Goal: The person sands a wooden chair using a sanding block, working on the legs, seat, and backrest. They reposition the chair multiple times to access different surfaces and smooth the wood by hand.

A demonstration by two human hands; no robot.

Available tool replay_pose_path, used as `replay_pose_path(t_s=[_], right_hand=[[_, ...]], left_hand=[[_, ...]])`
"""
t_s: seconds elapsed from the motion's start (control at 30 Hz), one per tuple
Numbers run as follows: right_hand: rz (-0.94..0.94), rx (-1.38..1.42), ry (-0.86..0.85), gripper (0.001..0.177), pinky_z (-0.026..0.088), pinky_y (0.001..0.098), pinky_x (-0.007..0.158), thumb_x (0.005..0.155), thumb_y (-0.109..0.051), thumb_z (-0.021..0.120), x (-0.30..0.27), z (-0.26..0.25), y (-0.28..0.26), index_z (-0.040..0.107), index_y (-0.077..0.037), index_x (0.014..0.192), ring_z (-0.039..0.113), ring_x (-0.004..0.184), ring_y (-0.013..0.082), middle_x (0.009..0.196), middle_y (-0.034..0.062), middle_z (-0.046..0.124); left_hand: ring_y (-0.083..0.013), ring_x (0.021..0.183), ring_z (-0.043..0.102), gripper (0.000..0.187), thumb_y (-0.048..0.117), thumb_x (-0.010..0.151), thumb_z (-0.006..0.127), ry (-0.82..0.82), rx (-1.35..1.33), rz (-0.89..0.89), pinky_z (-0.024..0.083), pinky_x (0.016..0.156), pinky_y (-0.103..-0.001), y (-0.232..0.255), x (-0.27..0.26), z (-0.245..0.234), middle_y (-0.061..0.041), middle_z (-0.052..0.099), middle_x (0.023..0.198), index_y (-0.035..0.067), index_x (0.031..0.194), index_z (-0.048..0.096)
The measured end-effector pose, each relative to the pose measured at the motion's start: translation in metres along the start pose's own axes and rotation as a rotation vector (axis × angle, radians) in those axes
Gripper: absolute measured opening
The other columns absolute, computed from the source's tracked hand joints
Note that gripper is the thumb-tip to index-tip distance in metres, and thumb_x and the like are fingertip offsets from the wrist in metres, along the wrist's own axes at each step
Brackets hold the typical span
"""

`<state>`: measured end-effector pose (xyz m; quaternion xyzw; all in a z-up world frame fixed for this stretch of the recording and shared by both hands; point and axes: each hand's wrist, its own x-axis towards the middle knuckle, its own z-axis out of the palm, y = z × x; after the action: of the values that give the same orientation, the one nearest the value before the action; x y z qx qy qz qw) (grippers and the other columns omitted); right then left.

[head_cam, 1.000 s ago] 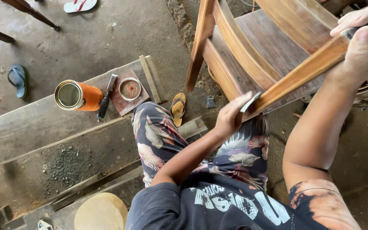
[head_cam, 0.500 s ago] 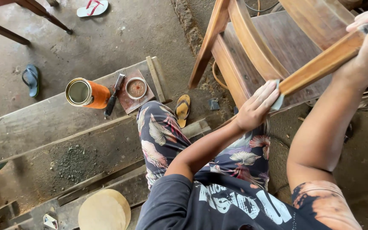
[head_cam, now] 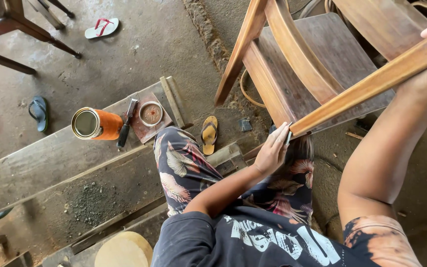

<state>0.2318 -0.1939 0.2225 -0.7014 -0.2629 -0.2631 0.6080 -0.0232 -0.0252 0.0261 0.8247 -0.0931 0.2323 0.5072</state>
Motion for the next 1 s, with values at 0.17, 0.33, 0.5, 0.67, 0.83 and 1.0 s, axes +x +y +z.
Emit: replay_pose_path(t_s=[0.17, 0.33, 0.5, 0.67, 0.83, 1.0], right_hand=[[0.042, 0.013, 0.046, 0.031, 0.044, 0.0446, 0.107, 0.11, -0.022, 0.037, 0.001, -0.007, 0.003, 0.051, 0.001, 0.093, 0.056, 0.106, 0.0302, 0.102, 0.0166, 0.054], [-0.048, -0.035, 0.094, 0.03, 0.049, 0.049, 0.105, 0.111, -0.015, 0.04, 0.007, -0.008, 0.0, 0.054, 0.004, 0.092, 0.059, 0.101, 0.0334, 0.093, 0.0174, 0.055], [-0.148, 0.169, 0.129, 0.046, 0.048, 0.0512, 0.09, 0.115, -0.039, 0.051, 0.013, 0.002, -0.012, 0.051, 0.004, 0.099, 0.053, 0.082, 0.0343, 0.084, 0.0209, 0.05], [-0.118, 0.219, 0.164, 0.047, 0.046, 0.0465, 0.083, 0.112, -0.039, 0.057, 0.016, 0.013, -0.037, 0.052, 0.004, 0.095, 0.054, 0.078, 0.0329, 0.08, 0.021, 0.052], [-0.12, 0.215, 0.18, 0.049, 0.046, 0.0456, 0.078, 0.11, -0.041, 0.059, 0.018, 0.014, -0.04, 0.051, 0.005, 0.093, 0.053, 0.075, 0.0319, 0.082, 0.0197, 0.05], [-0.123, 0.112, 0.17, 0.055, 0.05, 0.0484, 0.093, 0.113, -0.045, 0.051, 0.013, 0.004, -0.026, 0.053, 0.002, 0.085, 0.059, 0.085, 0.0326, 0.08, 0.0189, 0.056]], left_hand=[[-0.0364, 0.129, 0.056, 0.045, 0.006, 0.106, 0.048, -0.036, 0.003, -0.181, 0.044, 0.116, -0.046, -0.029, -0.005, 0.009, -0.02, 0.058, 0.141, 0.005, 0.151, 0.043], [-0.0356, 0.12, 0.058, 0.043, -0.003, 0.097, 0.047, -0.136, 0.023, -0.259, 0.047, 0.106, -0.045, -0.061, -0.031, 0.01, -0.017, 0.061, 0.129, 0.007, 0.139, 0.051], [-0.0317, 0.117, 0.062, 0.027, 0.015, 0.11, 0.044, -0.005, -0.057, -0.259, 0.05, 0.103, -0.041, -0.008, 0.017, 0.004, -0.016, 0.063, 0.124, 0.004, 0.132, 0.058], [-0.0321, 0.118, 0.059, 0.036, 0.027, 0.11, 0.046, -0.023, -0.069, -0.19, 0.05, 0.105, -0.043, -0.002, 0.027, 0.006, -0.016, 0.06, 0.128, 0.004, 0.136, 0.052], [-0.0359, 0.113, 0.061, 0.027, 0.014, 0.106, 0.049, -0.155, 0.061, -0.274, 0.049, 0.102, -0.042, -0.061, -0.027, 0.01, -0.02, 0.064, 0.122, 0.0, 0.127, 0.057], [-0.0336, 0.123, 0.059, 0.037, 0.022, 0.109, 0.042, -0.153, 0.014, -0.41, 0.045, 0.109, -0.042, -0.038, -0.015, 0.005, -0.018, 0.063, 0.13, 0.004, 0.138, 0.055]])
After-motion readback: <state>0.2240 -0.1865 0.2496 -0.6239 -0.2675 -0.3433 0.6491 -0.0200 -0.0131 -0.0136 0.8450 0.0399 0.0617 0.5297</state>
